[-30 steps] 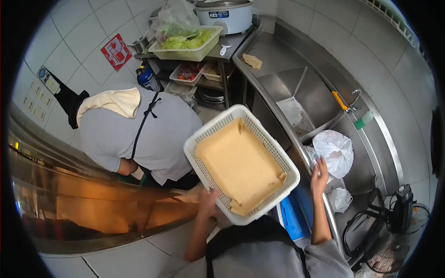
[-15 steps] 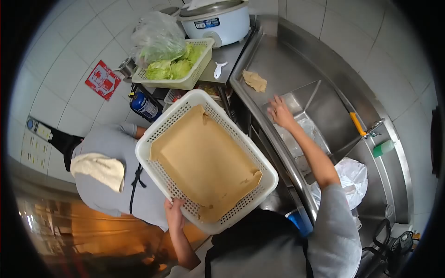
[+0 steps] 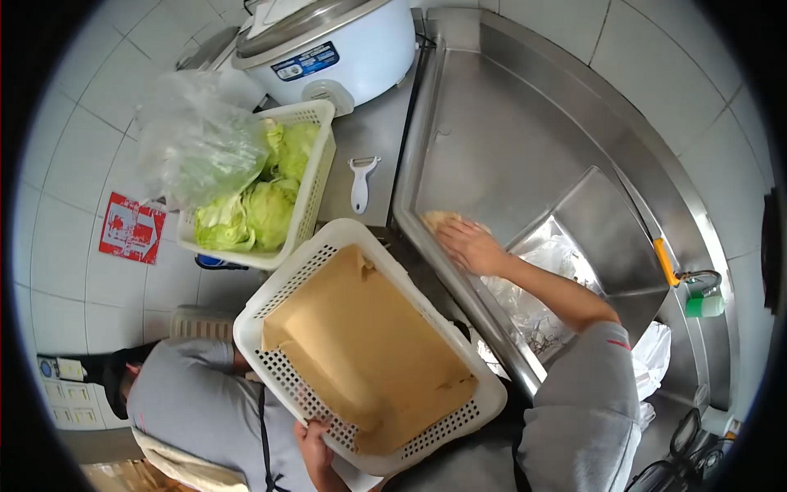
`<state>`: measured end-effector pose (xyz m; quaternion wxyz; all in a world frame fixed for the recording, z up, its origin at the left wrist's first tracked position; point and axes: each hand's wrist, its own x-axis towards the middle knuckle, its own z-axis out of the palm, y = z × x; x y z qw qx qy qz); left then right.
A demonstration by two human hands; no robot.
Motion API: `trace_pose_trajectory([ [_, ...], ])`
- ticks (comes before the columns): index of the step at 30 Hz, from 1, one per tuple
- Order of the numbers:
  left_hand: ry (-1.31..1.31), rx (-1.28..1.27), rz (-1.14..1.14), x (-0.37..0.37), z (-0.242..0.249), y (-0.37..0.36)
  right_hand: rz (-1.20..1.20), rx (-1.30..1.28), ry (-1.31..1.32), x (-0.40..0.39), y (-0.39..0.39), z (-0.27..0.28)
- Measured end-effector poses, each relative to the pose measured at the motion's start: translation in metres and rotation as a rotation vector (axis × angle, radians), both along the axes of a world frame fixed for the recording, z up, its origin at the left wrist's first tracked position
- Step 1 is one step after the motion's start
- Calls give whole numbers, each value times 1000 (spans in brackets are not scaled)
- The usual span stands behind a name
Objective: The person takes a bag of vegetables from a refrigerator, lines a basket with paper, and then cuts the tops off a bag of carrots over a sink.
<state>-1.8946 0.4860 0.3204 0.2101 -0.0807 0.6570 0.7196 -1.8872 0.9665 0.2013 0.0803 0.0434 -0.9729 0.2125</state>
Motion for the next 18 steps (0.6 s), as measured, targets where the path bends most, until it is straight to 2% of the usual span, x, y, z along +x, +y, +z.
trace_pose_trajectory([
  [2,25,-16,13,-11,7,17,-70,66,46,-5,16,2],
  [4,50,-32,-8,-24,11,27,-423,362,-32,-50,65,4],
  [6,71,-70,31,-30,26,55,-696,250,168,-115,104,-22],
  [7,74,-94,64,-34,31,70,-662,191,167,-145,108,-32],
  [9,95,-143,-15,-42,36,91,-646,121,155,-176,123,-27],
  [11,79,-213,-118,-47,35,80,-719,205,-124,-180,142,-2],
  [13,77,-203,-101,-43,41,92,-957,189,-43,-166,181,-18],
  [16,56,-169,-80,-42,44,102,-1039,268,86,-83,233,-13],
  [18,70,-162,-130,-42,40,93,-1055,306,154,-44,233,-15],
])
